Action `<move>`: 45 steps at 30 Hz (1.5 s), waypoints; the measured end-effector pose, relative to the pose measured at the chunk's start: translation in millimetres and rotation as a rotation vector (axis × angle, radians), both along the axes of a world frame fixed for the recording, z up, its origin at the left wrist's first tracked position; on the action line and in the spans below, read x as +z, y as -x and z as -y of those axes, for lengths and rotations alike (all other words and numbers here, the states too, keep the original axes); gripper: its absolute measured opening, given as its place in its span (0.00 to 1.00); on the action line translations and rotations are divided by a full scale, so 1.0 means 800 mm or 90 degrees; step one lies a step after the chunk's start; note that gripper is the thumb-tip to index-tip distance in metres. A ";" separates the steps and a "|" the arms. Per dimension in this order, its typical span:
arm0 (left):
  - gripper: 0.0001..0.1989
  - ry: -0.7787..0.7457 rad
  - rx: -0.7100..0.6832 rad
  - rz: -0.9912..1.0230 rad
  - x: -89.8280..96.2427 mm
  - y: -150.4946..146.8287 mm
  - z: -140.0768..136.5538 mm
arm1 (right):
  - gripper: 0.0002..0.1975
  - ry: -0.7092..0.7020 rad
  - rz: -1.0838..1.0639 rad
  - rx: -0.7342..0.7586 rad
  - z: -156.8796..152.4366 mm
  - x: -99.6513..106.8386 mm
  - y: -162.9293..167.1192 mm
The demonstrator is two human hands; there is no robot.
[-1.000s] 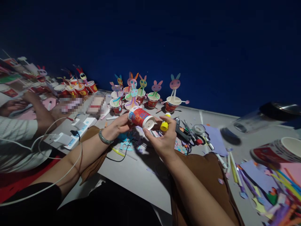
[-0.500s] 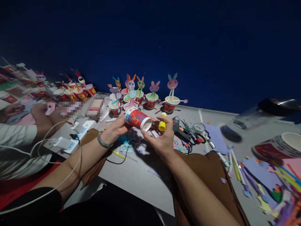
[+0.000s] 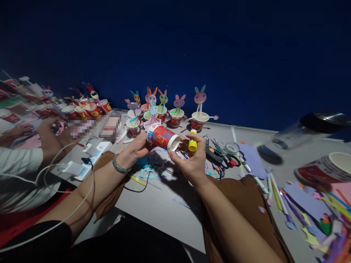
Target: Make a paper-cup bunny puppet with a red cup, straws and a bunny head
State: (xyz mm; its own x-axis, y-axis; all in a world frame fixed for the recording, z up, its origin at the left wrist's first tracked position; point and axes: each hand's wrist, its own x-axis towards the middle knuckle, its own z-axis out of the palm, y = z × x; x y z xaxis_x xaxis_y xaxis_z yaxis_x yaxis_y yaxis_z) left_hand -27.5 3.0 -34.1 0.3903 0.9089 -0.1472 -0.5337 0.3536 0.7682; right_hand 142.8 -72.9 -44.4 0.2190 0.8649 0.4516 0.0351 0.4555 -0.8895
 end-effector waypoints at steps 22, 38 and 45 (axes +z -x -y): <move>0.17 0.006 -0.020 -0.024 0.012 0.006 0.006 | 0.32 0.002 0.008 -0.004 -0.005 0.007 -0.011; 0.10 0.017 0.007 0.014 0.008 0.001 0.010 | 0.34 0.006 0.016 0.019 0.000 0.001 -0.002; 0.11 0.008 0.000 0.012 0.009 -0.002 0.012 | 0.34 -0.007 0.037 -0.017 0.004 -0.001 0.000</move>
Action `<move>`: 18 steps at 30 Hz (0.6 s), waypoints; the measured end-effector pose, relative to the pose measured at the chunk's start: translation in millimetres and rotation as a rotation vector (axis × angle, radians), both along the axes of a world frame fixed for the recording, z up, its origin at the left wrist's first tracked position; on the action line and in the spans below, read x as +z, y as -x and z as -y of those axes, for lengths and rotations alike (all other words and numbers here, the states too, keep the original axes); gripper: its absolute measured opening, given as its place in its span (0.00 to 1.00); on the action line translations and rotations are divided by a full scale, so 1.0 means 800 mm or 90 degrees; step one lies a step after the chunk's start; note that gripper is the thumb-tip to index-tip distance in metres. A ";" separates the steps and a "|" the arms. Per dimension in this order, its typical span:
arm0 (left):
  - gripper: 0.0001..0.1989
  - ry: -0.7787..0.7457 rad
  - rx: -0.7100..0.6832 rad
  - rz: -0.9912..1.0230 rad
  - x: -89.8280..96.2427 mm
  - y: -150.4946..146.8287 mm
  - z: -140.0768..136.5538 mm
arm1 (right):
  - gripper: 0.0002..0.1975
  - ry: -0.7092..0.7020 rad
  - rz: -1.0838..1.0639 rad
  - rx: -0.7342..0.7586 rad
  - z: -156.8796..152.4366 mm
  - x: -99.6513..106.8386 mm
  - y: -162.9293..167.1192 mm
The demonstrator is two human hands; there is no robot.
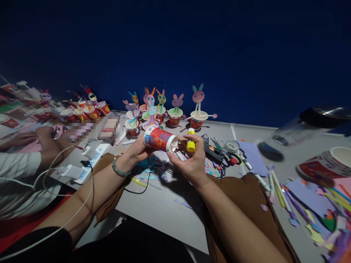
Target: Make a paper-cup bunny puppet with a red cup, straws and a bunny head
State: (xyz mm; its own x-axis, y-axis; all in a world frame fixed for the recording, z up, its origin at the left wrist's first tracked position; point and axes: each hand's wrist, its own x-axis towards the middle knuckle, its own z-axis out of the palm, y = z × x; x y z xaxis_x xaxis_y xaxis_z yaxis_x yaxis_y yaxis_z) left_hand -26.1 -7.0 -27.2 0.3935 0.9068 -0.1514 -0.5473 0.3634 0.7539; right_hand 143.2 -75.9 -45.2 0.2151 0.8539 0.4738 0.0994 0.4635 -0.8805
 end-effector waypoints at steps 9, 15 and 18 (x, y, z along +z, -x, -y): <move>0.09 0.021 0.019 -0.023 -0.002 0.000 0.004 | 0.33 -0.010 0.024 -0.032 0.002 0.004 0.002; 0.15 0.022 0.027 -0.014 -0.007 -0.002 0.004 | 0.33 -0.019 0.041 -0.064 0.003 0.002 0.000; 0.16 0.005 0.019 -0.006 -0.007 -0.002 0.005 | 0.33 -0.025 0.048 -0.077 0.003 0.003 0.000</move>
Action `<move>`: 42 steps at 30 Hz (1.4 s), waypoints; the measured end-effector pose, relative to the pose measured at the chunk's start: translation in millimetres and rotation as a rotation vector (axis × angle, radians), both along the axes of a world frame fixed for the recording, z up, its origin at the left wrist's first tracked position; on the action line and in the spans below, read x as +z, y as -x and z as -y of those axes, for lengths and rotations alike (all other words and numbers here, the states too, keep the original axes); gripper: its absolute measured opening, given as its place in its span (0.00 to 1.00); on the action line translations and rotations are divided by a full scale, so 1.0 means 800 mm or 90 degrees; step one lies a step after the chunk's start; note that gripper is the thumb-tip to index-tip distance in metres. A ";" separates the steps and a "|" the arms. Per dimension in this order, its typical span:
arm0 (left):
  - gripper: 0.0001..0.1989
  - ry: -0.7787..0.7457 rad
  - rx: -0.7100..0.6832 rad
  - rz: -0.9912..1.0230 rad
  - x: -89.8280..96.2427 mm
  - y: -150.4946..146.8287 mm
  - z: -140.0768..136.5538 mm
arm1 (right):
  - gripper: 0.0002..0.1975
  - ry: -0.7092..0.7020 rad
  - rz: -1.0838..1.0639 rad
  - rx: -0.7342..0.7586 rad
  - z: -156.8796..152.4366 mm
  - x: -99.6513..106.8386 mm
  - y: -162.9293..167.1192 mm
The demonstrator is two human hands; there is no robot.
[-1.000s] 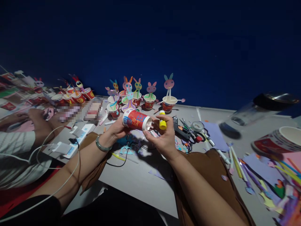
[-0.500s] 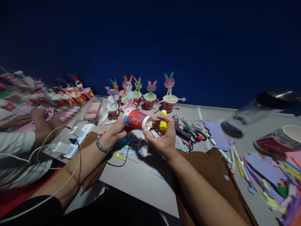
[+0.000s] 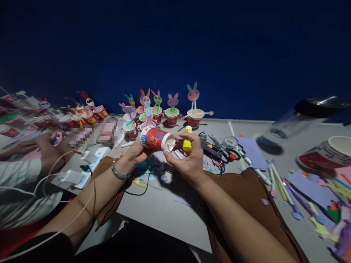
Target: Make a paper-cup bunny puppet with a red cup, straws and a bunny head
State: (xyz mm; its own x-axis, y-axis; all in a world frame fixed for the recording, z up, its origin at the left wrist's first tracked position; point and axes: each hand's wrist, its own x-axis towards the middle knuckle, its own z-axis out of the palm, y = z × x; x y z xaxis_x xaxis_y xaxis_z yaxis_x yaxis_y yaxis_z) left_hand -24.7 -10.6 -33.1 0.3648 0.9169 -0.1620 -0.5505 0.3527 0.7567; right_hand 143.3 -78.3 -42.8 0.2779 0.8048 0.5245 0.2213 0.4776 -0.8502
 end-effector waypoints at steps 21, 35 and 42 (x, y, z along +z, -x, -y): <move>0.11 0.005 0.053 -0.034 0.012 -0.005 0.004 | 0.25 -0.091 0.051 -0.003 -0.002 0.004 0.001; 0.18 -0.003 0.066 -0.015 0.008 -0.008 0.003 | 0.24 -0.086 0.064 -0.009 0.000 0.006 0.000; 0.13 0.034 0.084 -0.022 0.013 -0.009 0.003 | 0.25 -0.099 0.054 -0.001 0.001 0.007 0.001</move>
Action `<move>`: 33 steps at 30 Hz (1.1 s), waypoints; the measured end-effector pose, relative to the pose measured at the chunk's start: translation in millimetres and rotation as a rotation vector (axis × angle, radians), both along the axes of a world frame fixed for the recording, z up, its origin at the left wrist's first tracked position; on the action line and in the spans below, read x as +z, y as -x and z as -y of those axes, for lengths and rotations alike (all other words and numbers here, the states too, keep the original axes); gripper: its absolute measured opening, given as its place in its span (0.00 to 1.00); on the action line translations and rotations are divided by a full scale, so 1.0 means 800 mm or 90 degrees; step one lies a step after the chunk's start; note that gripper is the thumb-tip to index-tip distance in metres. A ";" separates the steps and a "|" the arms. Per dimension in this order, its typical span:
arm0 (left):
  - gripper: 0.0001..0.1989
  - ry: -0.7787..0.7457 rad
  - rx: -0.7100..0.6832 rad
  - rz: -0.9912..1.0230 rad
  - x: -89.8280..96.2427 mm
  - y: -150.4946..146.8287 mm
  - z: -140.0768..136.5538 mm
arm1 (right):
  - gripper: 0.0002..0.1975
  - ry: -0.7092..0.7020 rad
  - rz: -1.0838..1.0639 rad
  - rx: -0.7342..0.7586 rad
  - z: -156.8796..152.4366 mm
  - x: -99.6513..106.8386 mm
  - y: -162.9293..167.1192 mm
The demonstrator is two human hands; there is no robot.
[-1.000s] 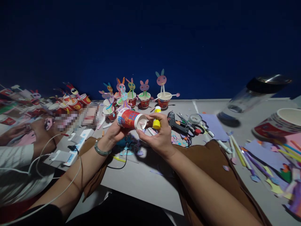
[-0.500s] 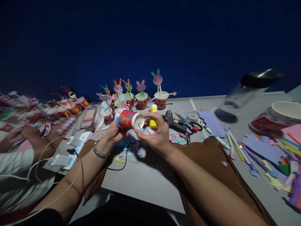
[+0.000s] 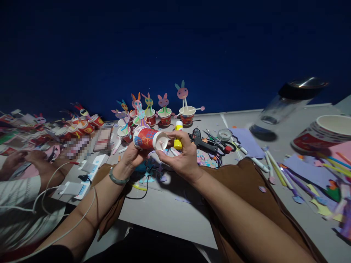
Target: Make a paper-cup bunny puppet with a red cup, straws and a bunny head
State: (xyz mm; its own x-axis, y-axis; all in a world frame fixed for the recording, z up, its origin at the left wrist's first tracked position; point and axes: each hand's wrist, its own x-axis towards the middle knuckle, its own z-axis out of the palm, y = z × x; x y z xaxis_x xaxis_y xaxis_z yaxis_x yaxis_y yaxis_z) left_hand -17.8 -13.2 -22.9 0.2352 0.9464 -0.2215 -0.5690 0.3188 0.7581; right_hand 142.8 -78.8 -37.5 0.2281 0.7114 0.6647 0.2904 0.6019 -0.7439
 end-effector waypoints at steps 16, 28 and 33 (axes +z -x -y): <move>0.12 -0.017 -0.017 0.023 -0.011 0.004 -0.005 | 0.25 0.039 -0.019 0.025 -0.002 -0.002 0.002; 0.20 -0.018 -0.024 0.031 -0.002 0.013 -0.003 | 0.27 0.065 -0.051 0.033 -0.008 -0.010 -0.001; 0.22 -0.106 -0.022 0.009 -0.007 0.014 -0.001 | 0.28 0.088 -0.017 0.030 -0.013 -0.017 -0.006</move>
State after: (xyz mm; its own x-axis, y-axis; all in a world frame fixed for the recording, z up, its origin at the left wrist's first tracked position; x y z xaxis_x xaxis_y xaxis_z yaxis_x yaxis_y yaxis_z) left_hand -29.3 -12.2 -28.7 0.2700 0.9611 -0.0587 -0.5707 0.2089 0.7941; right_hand 147.9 -68.7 -50.8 0.2084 0.8064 0.5535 0.2434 0.5053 -0.8279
